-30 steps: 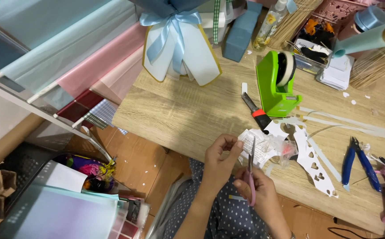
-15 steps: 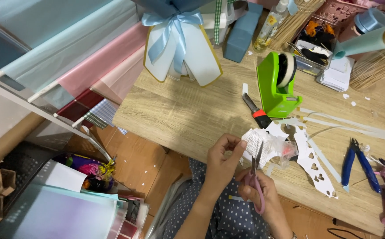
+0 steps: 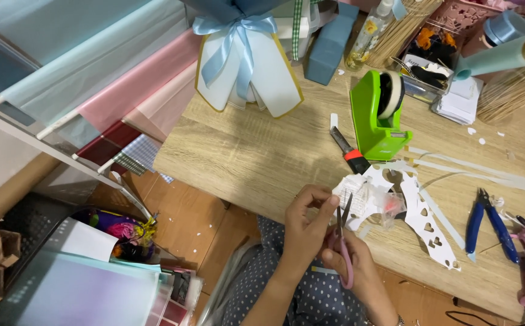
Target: Cutting out paper heart shapes and assembling them into a decoration using scissors and a hot glue gun.
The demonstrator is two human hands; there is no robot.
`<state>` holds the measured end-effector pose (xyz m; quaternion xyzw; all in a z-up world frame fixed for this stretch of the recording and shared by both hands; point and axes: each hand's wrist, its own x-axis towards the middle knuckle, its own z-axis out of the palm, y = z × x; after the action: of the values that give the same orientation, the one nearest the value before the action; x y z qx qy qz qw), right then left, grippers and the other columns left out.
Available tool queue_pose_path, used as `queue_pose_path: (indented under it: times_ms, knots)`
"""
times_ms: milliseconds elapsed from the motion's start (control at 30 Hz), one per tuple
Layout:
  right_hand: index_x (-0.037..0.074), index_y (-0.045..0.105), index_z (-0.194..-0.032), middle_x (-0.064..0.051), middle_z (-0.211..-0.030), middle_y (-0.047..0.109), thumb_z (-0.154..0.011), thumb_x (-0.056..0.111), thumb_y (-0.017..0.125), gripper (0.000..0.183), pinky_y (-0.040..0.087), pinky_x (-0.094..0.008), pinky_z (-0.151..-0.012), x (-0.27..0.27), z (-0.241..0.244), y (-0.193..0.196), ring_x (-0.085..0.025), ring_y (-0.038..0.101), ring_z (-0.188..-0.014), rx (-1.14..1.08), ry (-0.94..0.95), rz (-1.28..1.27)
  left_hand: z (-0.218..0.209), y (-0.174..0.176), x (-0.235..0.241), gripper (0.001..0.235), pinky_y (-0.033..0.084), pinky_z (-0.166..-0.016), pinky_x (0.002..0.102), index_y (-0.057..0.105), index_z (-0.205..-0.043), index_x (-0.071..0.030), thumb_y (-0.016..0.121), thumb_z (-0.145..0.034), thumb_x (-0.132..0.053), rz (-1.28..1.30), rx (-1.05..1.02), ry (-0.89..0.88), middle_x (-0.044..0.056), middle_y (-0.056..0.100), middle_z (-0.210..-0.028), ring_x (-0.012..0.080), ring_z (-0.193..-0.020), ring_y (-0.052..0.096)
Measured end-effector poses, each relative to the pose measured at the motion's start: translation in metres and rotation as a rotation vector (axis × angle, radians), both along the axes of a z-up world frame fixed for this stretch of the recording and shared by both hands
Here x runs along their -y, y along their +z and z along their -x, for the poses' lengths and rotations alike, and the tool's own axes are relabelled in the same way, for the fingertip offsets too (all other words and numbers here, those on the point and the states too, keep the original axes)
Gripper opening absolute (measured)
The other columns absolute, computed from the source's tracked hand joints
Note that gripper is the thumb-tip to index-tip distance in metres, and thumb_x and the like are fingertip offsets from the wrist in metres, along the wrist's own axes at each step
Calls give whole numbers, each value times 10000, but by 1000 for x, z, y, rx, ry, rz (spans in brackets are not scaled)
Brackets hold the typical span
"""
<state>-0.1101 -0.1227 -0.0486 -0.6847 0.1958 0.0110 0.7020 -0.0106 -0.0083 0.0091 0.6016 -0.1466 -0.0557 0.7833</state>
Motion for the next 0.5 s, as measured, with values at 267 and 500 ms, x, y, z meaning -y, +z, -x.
queue_pose_path:
  times_ms: [267,500]
  knots:
    - [43,641,-845,-47,-625,535,-856,253,774,250,448,-296,-495,-1,-3,-3,-165,507,-530,65,-57,111,2,-7,-1,182,499,-820,276,648,-896,-102,642,-995,-254,-40,35,-4,13,635,-965,145,-924,615]
    - [60,674,-741,-43,-674,617,-799,246,839,255,467,-290,-583,-3,-3,3,-159,533,-626,16,-101,238,-3,-17,-5,142,501,-795,259,641,-889,-118,650,-990,-218,-39,-8,-44,-15,630,-906,115,-860,592]
